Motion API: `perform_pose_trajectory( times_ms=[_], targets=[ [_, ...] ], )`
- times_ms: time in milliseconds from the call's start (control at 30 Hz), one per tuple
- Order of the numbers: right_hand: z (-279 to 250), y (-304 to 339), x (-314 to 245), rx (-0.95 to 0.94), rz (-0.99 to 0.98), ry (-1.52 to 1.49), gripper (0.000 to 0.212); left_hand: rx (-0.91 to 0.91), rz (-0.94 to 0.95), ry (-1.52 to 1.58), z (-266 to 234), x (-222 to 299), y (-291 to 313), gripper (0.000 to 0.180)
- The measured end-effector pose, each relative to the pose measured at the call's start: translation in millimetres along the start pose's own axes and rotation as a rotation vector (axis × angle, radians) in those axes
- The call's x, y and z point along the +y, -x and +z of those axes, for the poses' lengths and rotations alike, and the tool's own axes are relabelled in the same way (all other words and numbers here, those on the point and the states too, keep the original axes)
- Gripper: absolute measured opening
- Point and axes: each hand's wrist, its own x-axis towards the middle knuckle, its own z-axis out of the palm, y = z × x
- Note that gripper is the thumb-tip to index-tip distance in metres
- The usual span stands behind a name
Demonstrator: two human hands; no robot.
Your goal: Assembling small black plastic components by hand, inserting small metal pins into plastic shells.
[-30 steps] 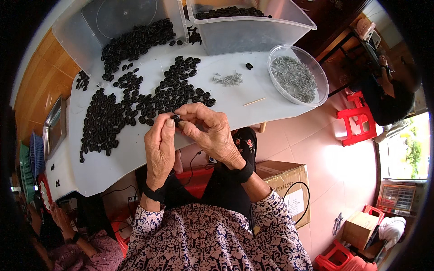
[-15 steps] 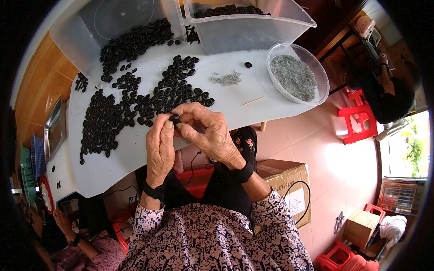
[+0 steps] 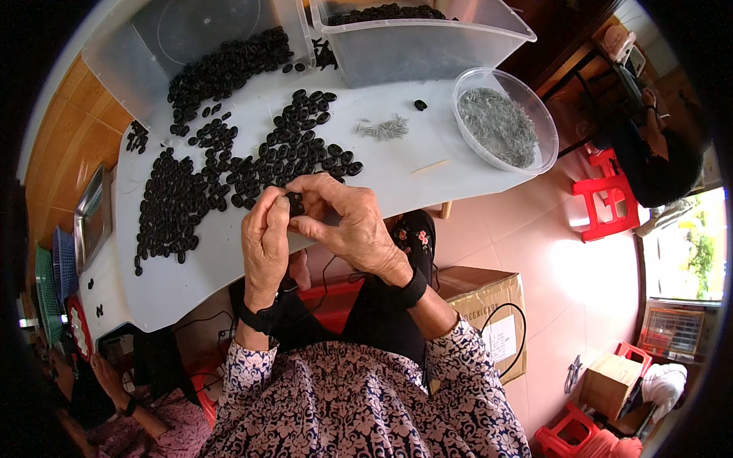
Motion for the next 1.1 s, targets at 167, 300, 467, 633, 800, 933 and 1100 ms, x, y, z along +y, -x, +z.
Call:
perform_pose_trajectory(
  times_ms=[167, 300, 467, 633, 800, 933, 1100],
  targets=[
    [3.3, -0.9, 0.1, 0.020, -0.087, 0.151, 0.039, -0.029, -0.079, 0.019, -1.1, 2.8, 0.1, 0.020],
    [2.4, -0.7, 1.0, 0.025, -0.106, 0.155, 0.036, -0.057, -0.062, 0.031, -2.2, 1.3, 0.5, 0.020],
    [0.9, 0.3, -0.2, 0.015, -0.092, 0.161, 0.032, -0.120, -0.058, 0.027, -5.2, -1.5, 0.3, 0.021],
    [4.2, -2.1, 4.9, 0.035, -0.160, 0.196, 0.032, -0.123, -0.049, 0.017, -4.4, 0.2, 0.4, 0.022],
    [5.9, -1.1, 3.8, 0.053, -0.176, 0.270, 0.031, -0.113, -0.053, -0.019, -2.7, -2.1, 2.6, 0.023],
    [4.3, -1.3, 4.2, 0.038, -0.180, 0.261, 0.030, -0.101, -0.031, -0.045, -2.3, 0.3, 2.4, 0.021],
    [3.9, -1.8, 1.6, 0.009, -0.204, 0.265, 0.030, -0.088, -0.045, -0.051, -3.8, 2.1, 3.1, 0.020]
  ],
)
